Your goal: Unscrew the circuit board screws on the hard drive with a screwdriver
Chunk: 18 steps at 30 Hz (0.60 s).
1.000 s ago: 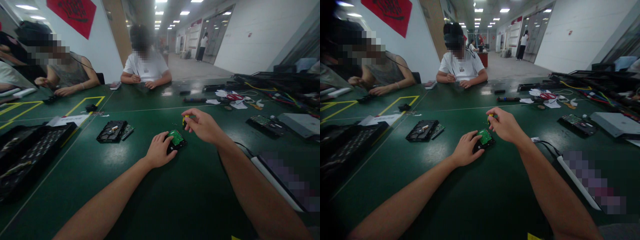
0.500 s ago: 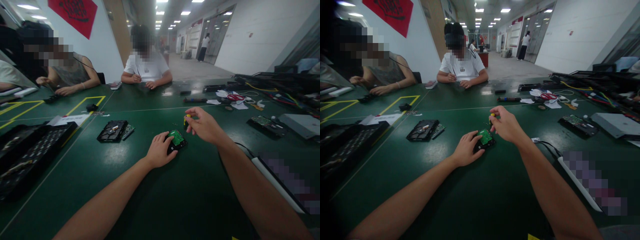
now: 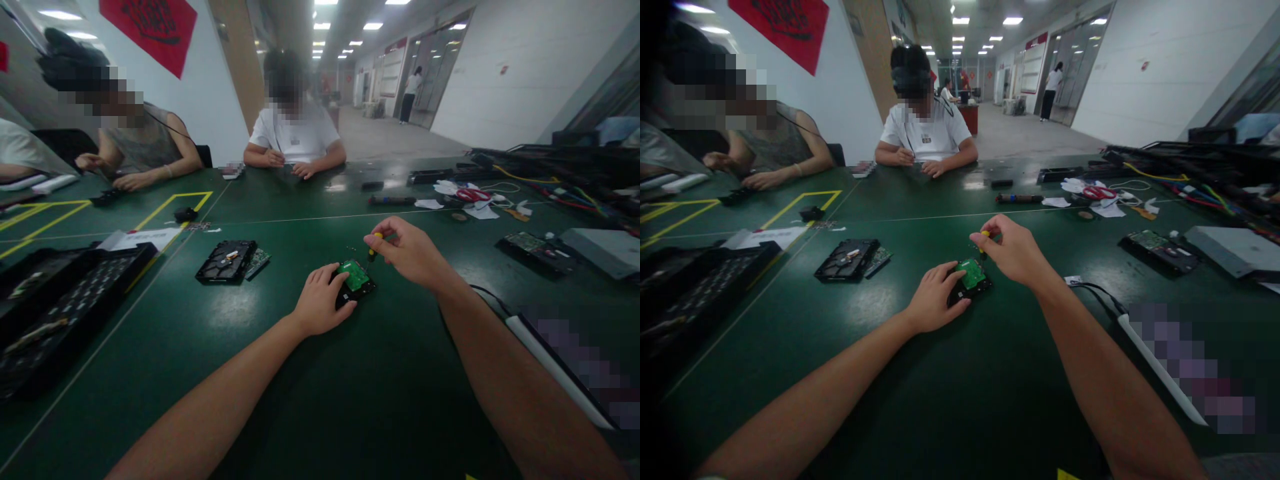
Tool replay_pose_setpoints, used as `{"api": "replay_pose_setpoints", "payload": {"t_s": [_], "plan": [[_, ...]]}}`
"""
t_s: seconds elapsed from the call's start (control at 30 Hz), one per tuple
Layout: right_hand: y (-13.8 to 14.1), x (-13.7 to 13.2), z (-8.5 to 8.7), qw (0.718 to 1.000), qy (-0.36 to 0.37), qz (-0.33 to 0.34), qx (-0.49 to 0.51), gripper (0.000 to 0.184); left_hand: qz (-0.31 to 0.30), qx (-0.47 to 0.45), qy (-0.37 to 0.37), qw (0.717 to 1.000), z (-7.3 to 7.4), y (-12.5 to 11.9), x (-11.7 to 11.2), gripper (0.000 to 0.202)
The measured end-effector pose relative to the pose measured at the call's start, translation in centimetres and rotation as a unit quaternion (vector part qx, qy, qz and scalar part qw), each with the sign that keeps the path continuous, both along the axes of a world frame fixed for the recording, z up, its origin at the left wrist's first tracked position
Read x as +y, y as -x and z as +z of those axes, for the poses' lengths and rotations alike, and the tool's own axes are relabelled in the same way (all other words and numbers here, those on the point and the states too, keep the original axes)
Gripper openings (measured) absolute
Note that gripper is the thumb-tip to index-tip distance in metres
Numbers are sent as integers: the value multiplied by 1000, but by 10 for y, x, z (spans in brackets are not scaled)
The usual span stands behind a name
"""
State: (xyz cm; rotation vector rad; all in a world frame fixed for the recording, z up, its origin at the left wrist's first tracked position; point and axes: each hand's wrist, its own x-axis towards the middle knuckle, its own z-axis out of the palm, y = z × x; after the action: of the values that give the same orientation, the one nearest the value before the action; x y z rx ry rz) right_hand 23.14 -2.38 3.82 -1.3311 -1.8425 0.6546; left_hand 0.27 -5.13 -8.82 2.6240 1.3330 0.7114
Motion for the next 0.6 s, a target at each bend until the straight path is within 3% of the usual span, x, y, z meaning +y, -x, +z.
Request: {"api": "replay_pose_setpoints", "payload": {"t_s": [0.1,0.3,0.5,0.6], "plan": [[1,1,-2,1000,0,-23,10,40,1,-3,2,1000,-1,0,1,66],[0,0,1,999,25,21,35,22,1,-1,0,1000,-1,0,0,66],[-3,3,3,1000,-21,5,7,19,1,1,-3,1000,-1,0,0,66],[-1,4,0,998,11,19,61,20,2,0,-4,1000,-1,0,0,65]]}}
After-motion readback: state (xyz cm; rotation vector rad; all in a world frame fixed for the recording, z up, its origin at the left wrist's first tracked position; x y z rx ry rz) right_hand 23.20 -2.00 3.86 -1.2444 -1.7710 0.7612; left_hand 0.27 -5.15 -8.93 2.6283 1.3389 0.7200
